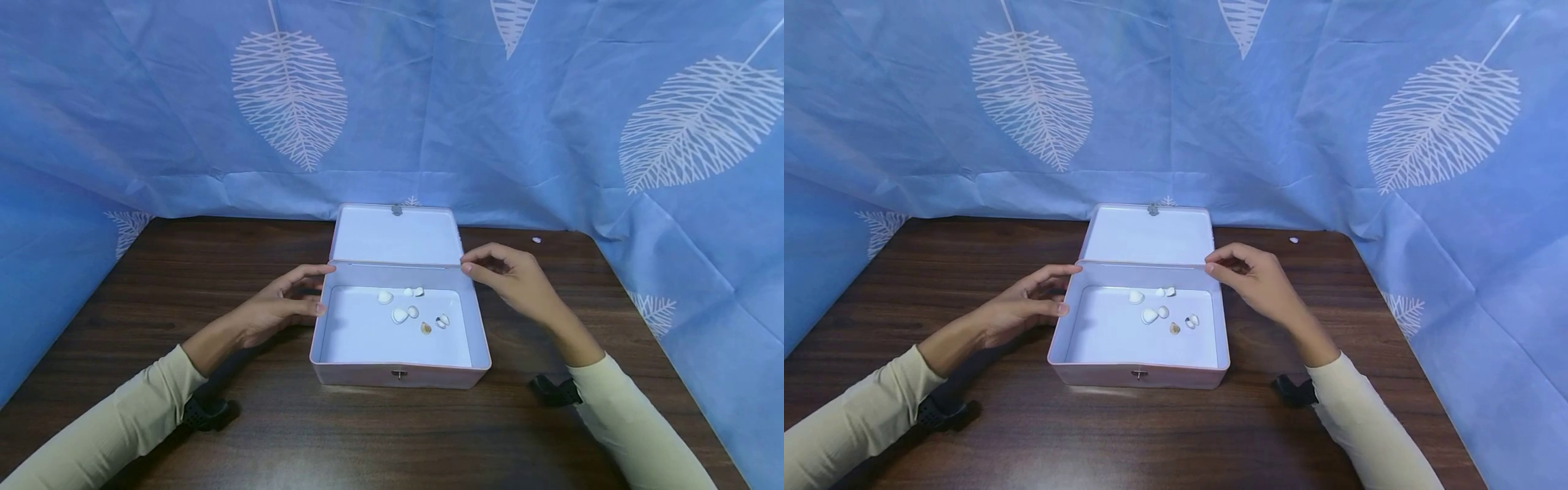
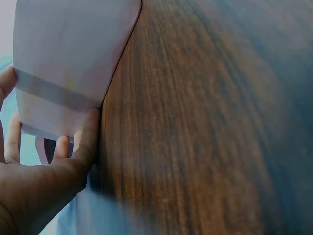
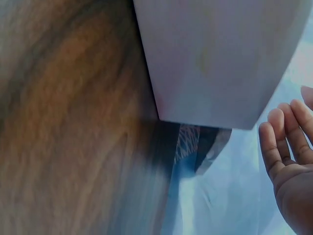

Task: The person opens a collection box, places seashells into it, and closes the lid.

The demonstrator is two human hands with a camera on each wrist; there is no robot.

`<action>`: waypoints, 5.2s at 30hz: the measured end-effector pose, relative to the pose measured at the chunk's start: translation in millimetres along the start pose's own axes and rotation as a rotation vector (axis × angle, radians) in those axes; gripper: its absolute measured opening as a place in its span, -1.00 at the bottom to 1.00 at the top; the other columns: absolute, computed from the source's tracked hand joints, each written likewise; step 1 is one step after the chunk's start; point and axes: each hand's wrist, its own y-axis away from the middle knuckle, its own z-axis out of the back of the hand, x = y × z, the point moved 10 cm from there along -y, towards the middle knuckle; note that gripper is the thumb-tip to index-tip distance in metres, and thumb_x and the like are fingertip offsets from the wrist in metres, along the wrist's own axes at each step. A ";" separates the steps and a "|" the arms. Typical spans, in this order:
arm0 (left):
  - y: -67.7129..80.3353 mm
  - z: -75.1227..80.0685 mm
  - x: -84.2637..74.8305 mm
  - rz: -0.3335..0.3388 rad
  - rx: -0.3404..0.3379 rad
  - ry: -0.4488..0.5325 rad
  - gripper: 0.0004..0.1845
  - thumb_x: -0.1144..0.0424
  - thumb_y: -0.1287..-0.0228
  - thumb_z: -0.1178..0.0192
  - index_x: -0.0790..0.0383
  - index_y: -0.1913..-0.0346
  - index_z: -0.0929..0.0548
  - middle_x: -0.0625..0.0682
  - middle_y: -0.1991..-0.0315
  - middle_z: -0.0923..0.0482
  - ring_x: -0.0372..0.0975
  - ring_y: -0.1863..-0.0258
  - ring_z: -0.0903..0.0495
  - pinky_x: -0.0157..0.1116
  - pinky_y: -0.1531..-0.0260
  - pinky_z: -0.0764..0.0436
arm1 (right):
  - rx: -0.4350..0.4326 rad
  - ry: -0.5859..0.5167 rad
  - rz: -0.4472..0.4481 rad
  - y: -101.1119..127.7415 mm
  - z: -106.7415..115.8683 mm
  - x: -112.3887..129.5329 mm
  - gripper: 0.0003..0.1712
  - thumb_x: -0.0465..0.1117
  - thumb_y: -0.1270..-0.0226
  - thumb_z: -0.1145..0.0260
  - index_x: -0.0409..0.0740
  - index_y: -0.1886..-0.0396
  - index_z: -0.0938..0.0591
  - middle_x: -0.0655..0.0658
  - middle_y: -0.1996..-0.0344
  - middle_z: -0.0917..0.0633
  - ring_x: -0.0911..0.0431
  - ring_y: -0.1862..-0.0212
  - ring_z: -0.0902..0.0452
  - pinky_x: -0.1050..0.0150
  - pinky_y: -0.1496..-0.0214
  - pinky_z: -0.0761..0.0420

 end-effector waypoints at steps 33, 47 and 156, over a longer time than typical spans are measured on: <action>-1.3 1.1 1.3 -0.018 0.033 -0.001 -0.14 0.23 -0.56 -0.43 -0.07 -0.78 -0.29 0.26 -0.73 -0.14 0.18 -0.69 -0.24 0.01 -0.49 -0.64 | -0.165 0.059 -0.180 -16.0 93.4 -84.6 -0.55 0.07 -0.70 -0.42 -0.16 -0.28 -0.79 0.53 0.12 -0.76 0.46 0.03 -0.68 0.47 0.06 -0.55; -2.0 1.3 -0.4 -0.025 0.038 -0.005 -0.13 0.23 -0.55 -0.46 -0.06 -0.78 -0.28 0.27 -0.73 -0.15 0.19 -0.69 -0.23 0.00 -0.45 -0.66 | -0.184 0.067 -0.350 -20.9 128.2 -166.7 -0.43 0.13 -0.68 -0.43 -0.25 -0.31 -0.70 0.58 0.26 -0.68 0.50 0.15 -0.69 0.55 0.05 -0.68; -2.4 3.0 0.9 -0.004 0.030 0.019 -0.11 0.25 -0.53 -0.47 -0.03 -0.78 -0.28 0.28 -0.70 -0.15 0.17 -0.63 -0.28 -0.03 -0.43 -0.67 | -0.056 0.163 -0.125 -18.1 45.6 -40.3 -0.58 0.10 -0.61 -0.52 -0.03 -0.23 -0.84 -0.16 -0.14 -0.85 0.43 0.04 -0.70 0.55 0.05 -0.65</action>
